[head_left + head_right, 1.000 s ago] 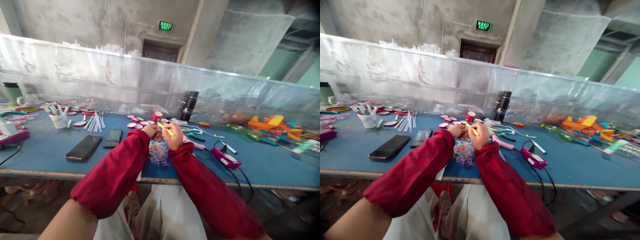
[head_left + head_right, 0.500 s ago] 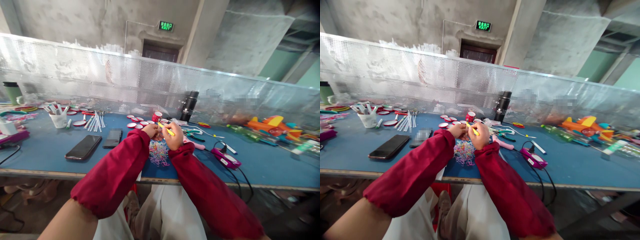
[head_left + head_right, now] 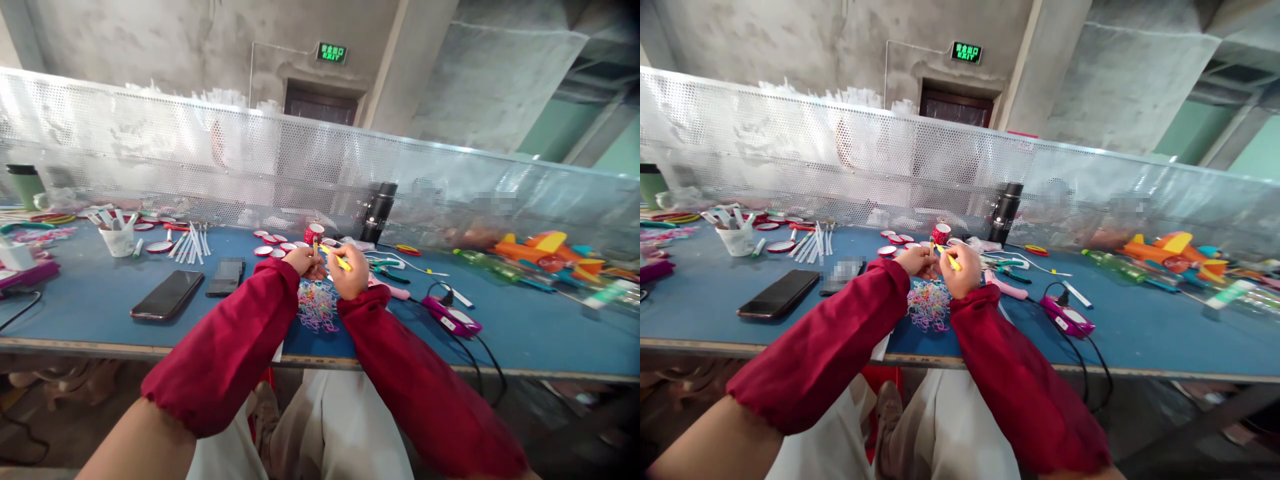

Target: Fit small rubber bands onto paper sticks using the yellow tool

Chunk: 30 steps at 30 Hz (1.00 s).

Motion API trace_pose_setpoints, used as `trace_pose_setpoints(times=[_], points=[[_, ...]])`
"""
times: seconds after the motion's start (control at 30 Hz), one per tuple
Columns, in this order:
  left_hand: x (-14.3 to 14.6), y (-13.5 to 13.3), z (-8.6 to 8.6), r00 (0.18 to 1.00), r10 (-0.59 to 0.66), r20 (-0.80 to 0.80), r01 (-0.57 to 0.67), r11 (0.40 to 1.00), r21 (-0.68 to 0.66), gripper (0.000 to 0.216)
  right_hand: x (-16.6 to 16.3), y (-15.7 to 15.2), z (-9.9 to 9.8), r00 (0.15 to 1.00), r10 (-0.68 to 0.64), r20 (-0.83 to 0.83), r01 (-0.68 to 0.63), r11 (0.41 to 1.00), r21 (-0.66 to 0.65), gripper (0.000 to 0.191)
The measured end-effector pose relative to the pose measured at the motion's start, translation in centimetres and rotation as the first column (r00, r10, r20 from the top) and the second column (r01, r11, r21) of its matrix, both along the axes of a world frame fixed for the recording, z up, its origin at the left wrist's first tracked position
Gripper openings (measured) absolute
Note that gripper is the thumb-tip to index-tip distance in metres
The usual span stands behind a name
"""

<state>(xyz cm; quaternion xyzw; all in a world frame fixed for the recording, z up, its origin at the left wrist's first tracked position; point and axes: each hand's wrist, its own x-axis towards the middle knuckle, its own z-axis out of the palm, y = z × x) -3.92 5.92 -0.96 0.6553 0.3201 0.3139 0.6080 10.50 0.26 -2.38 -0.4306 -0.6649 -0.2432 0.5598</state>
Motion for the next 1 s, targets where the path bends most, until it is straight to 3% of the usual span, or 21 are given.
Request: trace_pose_setpoints(times=[1.0], points=[[0.10,-0.24,0.13,0.999,0.044,0.020,-0.044,0.999,-0.017,0.004,-0.21,-0.16,0.02,1.000,0.009,0.003,-0.009,1.000,0.010,0.008]])
